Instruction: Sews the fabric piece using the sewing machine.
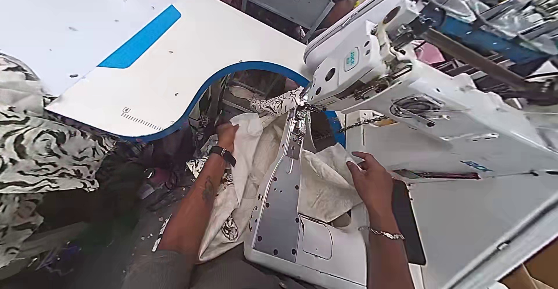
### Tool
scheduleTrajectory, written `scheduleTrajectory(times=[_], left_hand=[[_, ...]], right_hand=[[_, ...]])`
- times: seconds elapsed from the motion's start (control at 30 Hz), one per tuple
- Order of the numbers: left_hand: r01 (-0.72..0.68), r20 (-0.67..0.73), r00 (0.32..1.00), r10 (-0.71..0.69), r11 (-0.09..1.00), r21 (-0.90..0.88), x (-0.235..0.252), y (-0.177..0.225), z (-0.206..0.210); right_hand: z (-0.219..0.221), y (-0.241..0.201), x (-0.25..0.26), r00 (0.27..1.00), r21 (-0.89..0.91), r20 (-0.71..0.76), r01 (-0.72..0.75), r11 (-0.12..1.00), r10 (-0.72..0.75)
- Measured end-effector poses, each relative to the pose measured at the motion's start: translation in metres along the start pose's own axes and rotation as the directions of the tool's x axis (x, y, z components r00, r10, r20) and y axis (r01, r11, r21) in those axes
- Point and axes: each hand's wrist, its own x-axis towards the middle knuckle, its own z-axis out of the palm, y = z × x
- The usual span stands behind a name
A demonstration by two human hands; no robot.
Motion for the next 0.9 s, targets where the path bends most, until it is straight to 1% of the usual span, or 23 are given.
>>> scheduleTrajectory(times=[0.03, 0.07, 0.1, 0.13, 0.17, 0.2, 0.23, 0.27, 0.3, 0.37, 0.4, 0.47, 0.57, 0.6, 0.63, 0.67, 0.7, 0.73, 0.77, 0.8, 0.83, 0.87, 0.9], left_hand=[[-0.153, 0.010, 0.988, 0.155, 0.962, 0.227, 0.003, 0.023, -0.006], [-0.282, 0.084, 0.958, 0.273, 0.859, 0.426, -0.003, 0.053, -0.007], [-0.414, 0.202, 0.908, 0.366, 0.719, 0.558, -0.022, 0.082, -0.005], [-0.554, 0.339, 0.827, 0.449, 0.550, 0.625, -0.048, 0.104, -0.002], [-0.681, 0.477, 0.719, 0.506, 0.370, 0.632, -0.078, 0.115, 0.002], [-0.777, 0.595, 0.600, 0.535, 0.214, 0.592, -0.107, 0.118, 0.006], [-0.845, 0.669, 0.480, 0.568, 0.095, 0.526, -0.133, 0.112, 0.007], [-0.876, 0.674, 0.381, 0.633, 0.014, 0.482, -0.152, 0.100, 0.005], [-0.875, 0.626, 0.349, 0.697, 0.004, 0.484, -0.161, 0.086, -0.003], [-0.848, 0.484, 0.449, 0.751, 0.188, 0.495, -0.166, 0.059, -0.035], [-0.836, 0.446, 0.483, 0.753, 0.246, 0.491, -0.164, 0.053, -0.048], [-0.820, 0.442, 0.480, 0.757, 0.209, 0.533, -0.167, 0.050, -0.056], [-0.810, 0.525, 0.469, 0.710, 0.109, 0.576, -0.181, 0.062, -0.057], [-0.807, 0.553, 0.476, 0.684, 0.090, 0.583, -0.180, 0.068, -0.059], [-0.806, 0.568, 0.491, 0.660, 0.095, 0.585, -0.178, 0.071, -0.062], [-0.806, 0.577, 0.513, 0.636, 0.125, 0.578, -0.177, 0.073, -0.065], [-0.818, 0.596, 0.524, 0.608, 0.166, 0.551, -0.178, 0.073, -0.067], [-0.838, 0.633, 0.524, 0.570, 0.209, 0.504, -0.180, 0.075, -0.068], [-0.859, 0.680, 0.507, 0.529, 0.247, 0.449, -0.186, 0.078, -0.069], [-0.883, 0.727, 0.470, 0.501, 0.246, 0.400, -0.191, 0.080, -0.068], [-0.904, 0.777, 0.428, 0.462, 0.230, 0.361, -0.196, 0.082, -0.067], [-0.914, 0.825, 0.404, 0.396, 0.218, 0.343, -0.201, 0.088, -0.069], [-0.916, 0.845, 0.401, 0.354, 0.191, 0.354, -0.205, 0.094, -0.072]], right_hand=[[0.001, -0.006, -0.002, 1.000, 0.048, -0.009, 0.022, 0.999, -0.022], [0.000, -0.015, -0.005, 0.998, 0.116, -0.019, 0.069, 0.991, -0.068], [-0.002, -0.028, -0.010, 0.988, 0.185, -0.027, 0.153, 0.971, -0.151], [0.000, -0.044, -0.017, 0.962, 0.242, -0.024, 0.268, 0.932, -0.271], [0.007, -0.061, -0.024, 0.911, 0.269, -0.019, 0.402, 0.875, -0.413], [0.017, -0.078, -0.029, 0.836, 0.247, -0.013, 0.534, 0.808, -0.549], [0.026, -0.093, -0.029, 0.751, 0.190, -0.023, 0.652, 0.734, -0.660], [0.034, -0.103, -0.024, 0.672, 0.114, -0.054, 0.739, 0.664, -0.739], [0.040, -0.108, -0.015, 0.629, 0.040, -0.088, 0.777, 0.628, -0.773], [0.042, -0.105, -0.005, 0.647, -0.016, -0.065, 0.761, 0.649, -0.760], [0.044, -0.104, -0.003, 0.659, -0.024, -0.046, 0.751, 0.660, -0.751], [0.053, -0.100, -0.006, 0.653, -0.053, -0.039, 0.755, 0.654, -0.756], [0.059, -0.098, -0.004, 0.631, -0.119, -0.098, 0.760, 0.639, -0.769], [0.058, -0.098, 0.000, 0.625, -0.146, -0.132, 0.756, 0.638, -0.770], [0.055, -0.096, 0.004, 0.630, -0.161, -0.149, 0.745, 0.648, -0.762], [0.051, -0.096, 0.003, 0.665, -0.129, -0.122, 0.725, 0.676, -0.737], [0.042, -0.097, -0.003, 0.719, -0.030, -0.015, 0.694, 0.719, -0.695], [0.030, -0.100, -0.013, 0.733, 0.113, 0.160, 0.651, 0.750, -0.661], [0.023, -0.107, -0.026, 0.669, 0.245, 0.298, 0.635, 0.732, -0.680], [0.021, -0.113, -0.041, 0.563, 0.334, 0.381, 0.656, 0.677, -0.734], [0.022, -0.120, -0.054, 0.465, 0.381, 0.438, 0.679, 0.627, -0.770], [0.024, -0.126, -0.058, 0.418, 0.349, 0.498, 0.705, 0.617, -0.759], [0.025, -0.129, -0.053, 0.436, 0.281, 0.528, 0.720, 0.635, -0.729]])
